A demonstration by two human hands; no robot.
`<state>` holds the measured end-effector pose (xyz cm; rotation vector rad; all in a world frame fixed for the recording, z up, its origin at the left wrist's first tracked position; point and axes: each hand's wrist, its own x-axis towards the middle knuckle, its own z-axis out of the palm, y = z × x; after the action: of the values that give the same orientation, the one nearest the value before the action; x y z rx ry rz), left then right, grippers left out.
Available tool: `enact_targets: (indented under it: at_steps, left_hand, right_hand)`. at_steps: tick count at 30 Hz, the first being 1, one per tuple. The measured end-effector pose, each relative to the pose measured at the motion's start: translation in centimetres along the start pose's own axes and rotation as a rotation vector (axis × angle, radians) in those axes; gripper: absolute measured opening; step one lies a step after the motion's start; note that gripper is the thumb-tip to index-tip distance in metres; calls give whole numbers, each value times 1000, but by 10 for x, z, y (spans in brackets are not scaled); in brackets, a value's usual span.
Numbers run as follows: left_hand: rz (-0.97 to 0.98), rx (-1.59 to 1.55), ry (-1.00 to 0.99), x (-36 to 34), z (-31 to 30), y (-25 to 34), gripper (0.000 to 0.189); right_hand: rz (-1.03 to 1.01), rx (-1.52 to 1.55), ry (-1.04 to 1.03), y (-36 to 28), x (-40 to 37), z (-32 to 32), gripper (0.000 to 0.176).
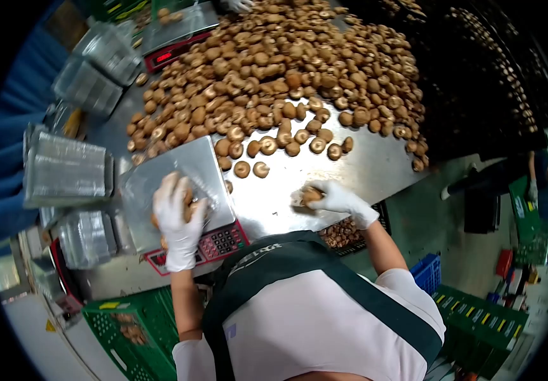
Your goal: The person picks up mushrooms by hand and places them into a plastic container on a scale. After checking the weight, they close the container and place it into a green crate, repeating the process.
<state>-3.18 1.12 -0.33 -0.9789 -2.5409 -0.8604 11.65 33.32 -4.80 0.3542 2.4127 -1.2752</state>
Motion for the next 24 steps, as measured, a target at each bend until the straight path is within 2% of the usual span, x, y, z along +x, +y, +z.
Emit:
enact_targets:
  at_steps: [1,3,5,6,7,9,11,12,13,15,16,19,20,21,23,24]
  left_hand:
    - [-39,112,5,-1,-3,-7,65]
    - [-119,151,-46,-3,-1,-17,64]
    - [-148,117,-111,-11,7,-20,64]
    - [-128,197,-146,-13,9,-18,64]
    - [-109,280,-178,-15,12,-18,63]
    - [-96,265,-167,-18,15,-21,61]
    - [-151,187,-142,-17,16,-20,60]
    - [-132,111,-62,-14,15,-16,52]
    - [-127,112,-60,-13,16,-15,52]
    - [-61,48,24,-16,15,-15,37]
    - [-28,18,67,-16,15,-15,31]
    - [51,-22,-11,-15,14,-11,23]
    - [63,-18,-33,-13,15,-8,19]
    - [59,-38,-67,-13,17,-12,22]
    - [-107,-14,-50,-10,19,-5,26]
    - [-98,-17,-44,-10,20,-2,26]
  right_hand:
    - [123,-133,-45,17,-16,-12,37]
    - [188,-195,-163,52,-53,-34,44]
    - [401,-439,-182,114,-70,-34,50]
    - [467,-500,-130,111,-81,-37,54]
    - [504,-516,-113,118,-85,-43,50]
    - [583,-478,161,106,-76,-46,43]
    - [479,-394,338,96,-58,-56,38]
    - [423,-396,391,97,-42,-59,37]
    - [366,-399,443,97,-24,-64,36]
    - [334,-338,504,85,14,-77,38]
    - [257,-315,571,87,37,-82,38]
    - [99,-247,750,89,100,-95,42]
    - [135,-236,755,82,116,-102,44]
    - [173,-224,761,70,128,-108,45]
    - [257,-253,680,47,145,-115,49]
    - [238,-308,626,51,157,-113,49]
